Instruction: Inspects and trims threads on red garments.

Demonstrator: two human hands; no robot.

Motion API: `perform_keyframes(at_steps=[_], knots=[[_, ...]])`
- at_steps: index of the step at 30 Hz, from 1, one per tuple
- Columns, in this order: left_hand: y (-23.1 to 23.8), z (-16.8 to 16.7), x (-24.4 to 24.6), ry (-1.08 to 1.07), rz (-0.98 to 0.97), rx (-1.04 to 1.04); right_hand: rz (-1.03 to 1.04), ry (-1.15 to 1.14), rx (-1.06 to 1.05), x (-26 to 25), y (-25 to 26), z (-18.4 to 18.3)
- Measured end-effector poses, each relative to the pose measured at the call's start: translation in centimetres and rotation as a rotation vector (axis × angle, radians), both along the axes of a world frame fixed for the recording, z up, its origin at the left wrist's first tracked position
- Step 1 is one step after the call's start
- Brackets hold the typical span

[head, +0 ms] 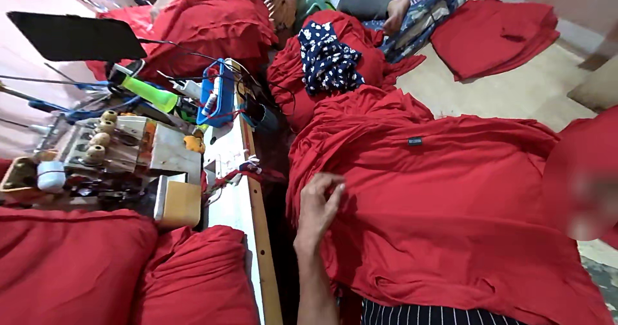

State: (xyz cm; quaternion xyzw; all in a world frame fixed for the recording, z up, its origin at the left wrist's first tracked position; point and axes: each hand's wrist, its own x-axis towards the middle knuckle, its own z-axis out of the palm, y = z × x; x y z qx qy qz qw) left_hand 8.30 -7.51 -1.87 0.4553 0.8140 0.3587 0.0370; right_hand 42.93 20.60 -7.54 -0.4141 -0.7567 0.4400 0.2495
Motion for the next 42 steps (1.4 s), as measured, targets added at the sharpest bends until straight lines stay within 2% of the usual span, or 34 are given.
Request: perform_keyframes(at_steps=[2, 5, 9, 12, 19, 22, 26, 29, 34, 37, 40, 42], knots=[[3.4, -1.2, -0.8, 0.154, -0.003, 0.101, 0.087, 0.025, 0.216, -2.8, 2.8, -1.4], [6.9, -2.0, -1.1, 0.283, 0.009, 0.103, 0.161, -0.036, 0.393, -8.0, 3.6, 0.5], [8.6, -2.6, -1.1, 0.294, 0.062, 0.085, 0.168, -0.156, 0.33, -12.7, 4.4, 0.1], [8.8, -3.3, -2.1, 0.199, 0.059, 0.241, 0.079, -0.143, 0.282, -13.5, 4.4, -1.0], [8.3, -3.5, -1.6, 0.2, 0.064, 0.356, 0.022, 0.031, 0.292, -10.0, 2.8, -0.3], [9.2, -2.6, -0.3, 0.304, 0.1, 0.284, 0.024, 0.035, 0.293, -9.7, 2.5, 0.5], [12.2, -1.0, 2.2, 0.329, -0.112, 0.121, 0.062, 0.08, 0.272, -9.0, 1.7, 1.5], [14.1, -2.6, 2.5, 0.36, -0.18, 0.036, 0.073, 0.147, 0.232, -6.7, 0.7, 1.7], [9.3, 0.1, 4.4, 0.135, -0.388, 0.095, 0.133, 0.208, 0.064, -1.3, -2.6, 1.3], [5.2, -0.1, 5.7, -0.038, -0.481, -0.061, 0.237, 0.173, -0.069, 1.0, -5.1, 0.9], [3.8, -3.6, 7.2, -0.061, -0.349, -0.191, 0.298, 0.017, -0.014, 0.7, -6.9, -2.0], [4.0, -5.4, 8.2, 0.048, -0.242, -0.131, 0.276, -0.056, 0.023, 0.1, -7.5, -4.3]])
